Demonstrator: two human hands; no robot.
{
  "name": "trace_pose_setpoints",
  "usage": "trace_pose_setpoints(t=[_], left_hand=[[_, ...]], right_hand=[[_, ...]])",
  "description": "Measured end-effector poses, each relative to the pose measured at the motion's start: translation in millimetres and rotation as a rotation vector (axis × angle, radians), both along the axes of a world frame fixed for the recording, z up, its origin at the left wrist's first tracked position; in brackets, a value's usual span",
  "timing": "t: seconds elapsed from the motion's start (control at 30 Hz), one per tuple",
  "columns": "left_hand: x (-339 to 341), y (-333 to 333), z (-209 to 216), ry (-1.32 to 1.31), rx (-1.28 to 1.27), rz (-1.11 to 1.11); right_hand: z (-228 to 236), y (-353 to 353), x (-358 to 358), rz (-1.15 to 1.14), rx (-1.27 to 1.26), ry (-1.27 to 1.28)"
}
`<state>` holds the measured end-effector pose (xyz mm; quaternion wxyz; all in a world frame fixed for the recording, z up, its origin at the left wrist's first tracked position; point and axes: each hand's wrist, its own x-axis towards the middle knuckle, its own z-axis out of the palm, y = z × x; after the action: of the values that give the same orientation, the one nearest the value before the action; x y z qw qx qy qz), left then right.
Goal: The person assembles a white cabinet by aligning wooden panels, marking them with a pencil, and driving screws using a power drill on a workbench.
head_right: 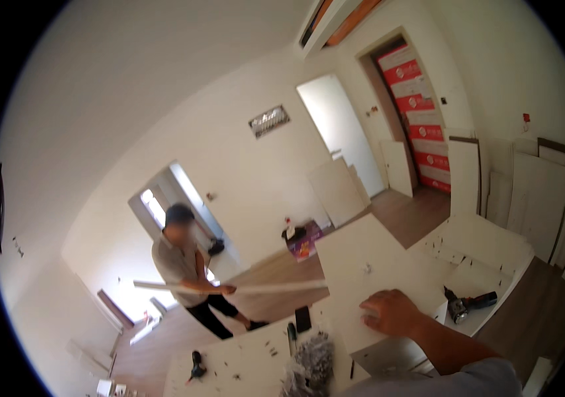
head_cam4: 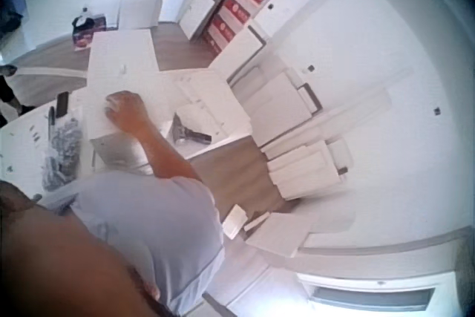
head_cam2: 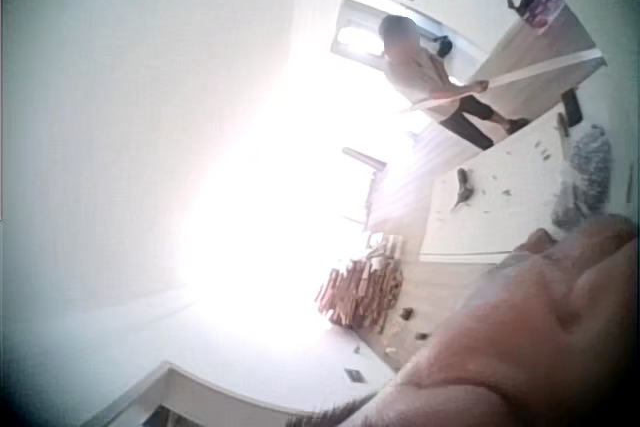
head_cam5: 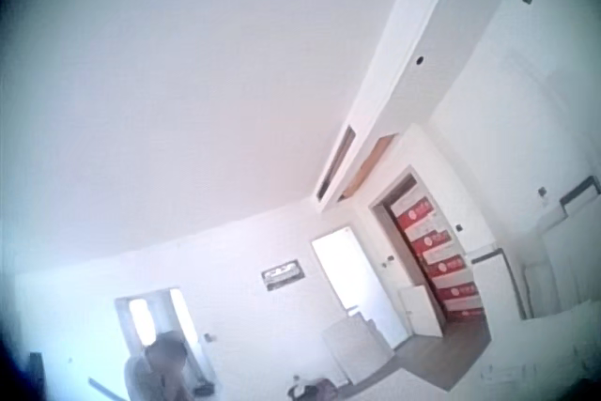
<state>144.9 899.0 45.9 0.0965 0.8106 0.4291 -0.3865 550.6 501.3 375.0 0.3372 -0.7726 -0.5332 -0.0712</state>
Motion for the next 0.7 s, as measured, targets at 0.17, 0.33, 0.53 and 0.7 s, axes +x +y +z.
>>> trace_pose_setpoints(t=[0.17,0.33,0.53,0.7], left_hand=[[-27,49,-20,0.233,-0.044,0.007],[-28,39,-30,0.251,-0.024,0.040],[-14,32,-19,0.360,-0.040,0.120],[-19,25,-11,0.140,0.002,0.027]], right_hand=[[11,-2,1,-0.016,0.090,-0.017],[15,2,-7,-0.076,0.065,0.006],[16,2,-7,-0.060,0.046,0.066],[16,-2,-3,-0.087,0.065,0.068]])
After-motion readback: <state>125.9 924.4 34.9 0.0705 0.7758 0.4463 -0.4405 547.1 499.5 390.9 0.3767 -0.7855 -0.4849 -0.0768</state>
